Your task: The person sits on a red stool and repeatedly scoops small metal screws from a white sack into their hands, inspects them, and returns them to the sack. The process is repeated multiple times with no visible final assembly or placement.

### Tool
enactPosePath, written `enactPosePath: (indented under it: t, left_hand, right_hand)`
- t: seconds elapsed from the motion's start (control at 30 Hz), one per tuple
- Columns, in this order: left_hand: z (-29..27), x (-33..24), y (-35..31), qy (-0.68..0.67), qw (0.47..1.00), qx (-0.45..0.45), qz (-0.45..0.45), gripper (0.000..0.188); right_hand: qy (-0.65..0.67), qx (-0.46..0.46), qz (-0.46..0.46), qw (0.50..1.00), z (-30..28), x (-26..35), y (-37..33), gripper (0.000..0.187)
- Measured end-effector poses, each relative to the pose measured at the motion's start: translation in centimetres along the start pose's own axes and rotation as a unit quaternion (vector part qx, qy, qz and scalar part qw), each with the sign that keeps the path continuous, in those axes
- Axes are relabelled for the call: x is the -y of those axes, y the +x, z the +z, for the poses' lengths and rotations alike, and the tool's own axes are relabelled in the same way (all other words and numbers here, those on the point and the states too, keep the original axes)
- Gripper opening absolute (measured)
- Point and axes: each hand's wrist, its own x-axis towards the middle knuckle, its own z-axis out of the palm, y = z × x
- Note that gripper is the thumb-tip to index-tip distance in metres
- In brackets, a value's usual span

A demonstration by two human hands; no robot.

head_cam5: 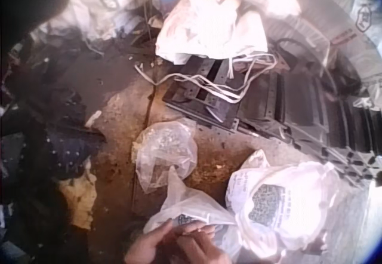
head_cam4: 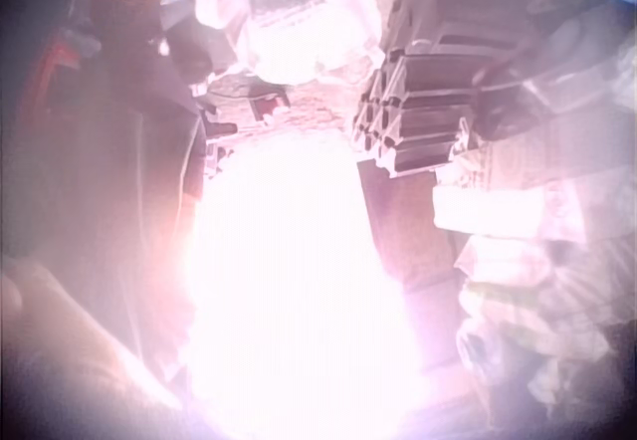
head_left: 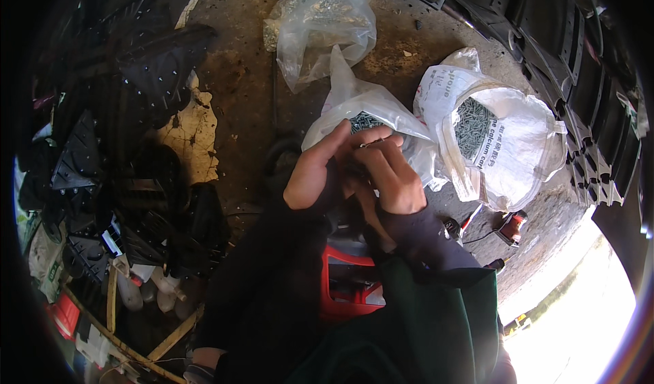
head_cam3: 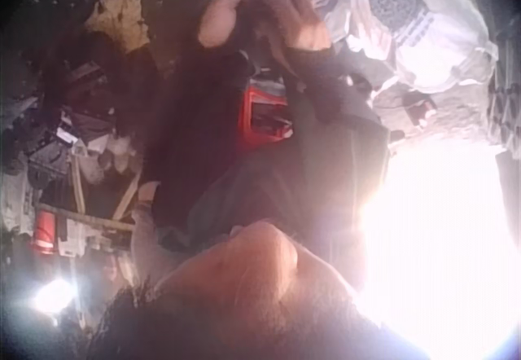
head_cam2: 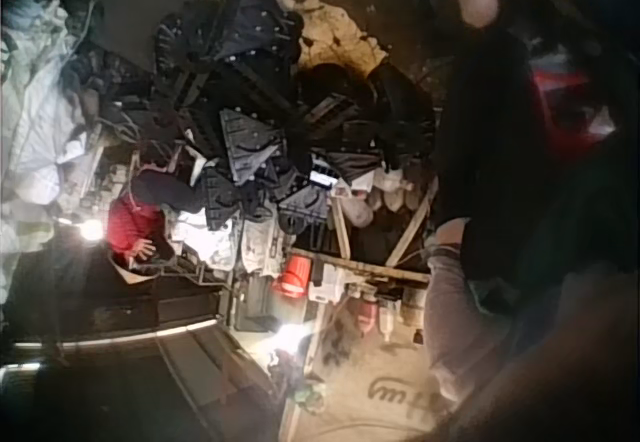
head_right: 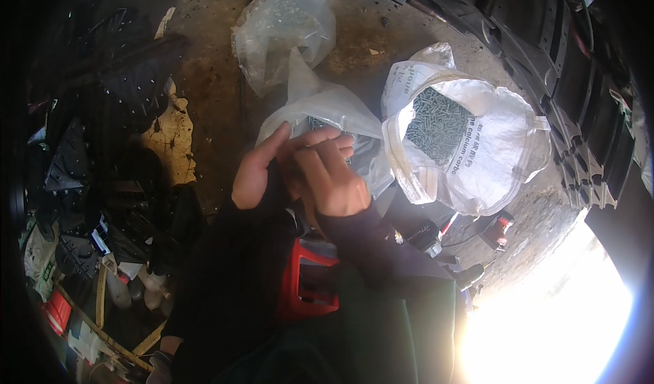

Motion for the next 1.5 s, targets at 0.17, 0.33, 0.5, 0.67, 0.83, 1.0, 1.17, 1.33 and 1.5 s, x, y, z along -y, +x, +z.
enactPosePath:
  t: [0.17, 0.33, 0.5, 0.67, 0.83, 1.0, 1.17, 1.33, 1.5]
  left_hand:
    - [-0.6, -0.2, -0.2, -0.033, 0.999, 0.02, -0.017, 0.066]
    - [-0.8, -0.5, 0.2, -0.059, 0.998, 0.024, -0.025, 0.064]
    - [-1.3, -0.6, 0.9, -0.08, 0.994, 0.065, -0.042, 0.062]
    - [-1.9, -0.7, 1.2, -0.078, 0.992, 0.088, -0.039, 0.062]
    - [-1.3, -0.5, 1.0, -0.082, 0.994, 0.069, -0.005, 0.061]
    - [-0.8, -0.9, 0.9, -0.074, 0.996, 0.055, -0.015, 0.062]
    - [-0.7, -1.1, 0.7, -0.061, 0.997, 0.038, -0.016, 0.062]
    - [-0.5, -1.1, 0.7, -0.045, 0.998, 0.032, -0.011, 0.062]
    - [-0.4, -1.1, 0.7, -0.043, 0.999, 0.023, -0.014, 0.065]
  right_hand:
    - [-0.021, 0.054, 0.028, 0.998, -0.4, -0.5, 0.8, 0.035]
    - [-0.012, 0.058, -0.036, 0.998, -0.5, -1.4, 2.0, 0.025]
    - [0.077, 0.054, -0.015, 0.995, -2.3, -1.1, 1.8, 0.024]
    - [0.465, 0.035, 0.23, 0.854, -4.4, -1.0, 0.9, 0.015]
    - [0.618, 0.034, 0.268, 0.738, -4.9, -3.1, 0.4, 0.015]
    - [0.689, 0.005, 0.258, 0.678, -6.5, -2.2, -0.9, 0.018]
    - [0.457, -0.154, 0.081, 0.872, -11.2, 1.0, -3.1, 0.019]
    - [0.08, -0.307, 0.244, 0.916, -13.0, -0.9, -3.5, 0.029]
    - [0.001, -0.341, 0.308, 0.888, -13.1, -0.9, -3.9, 0.038]
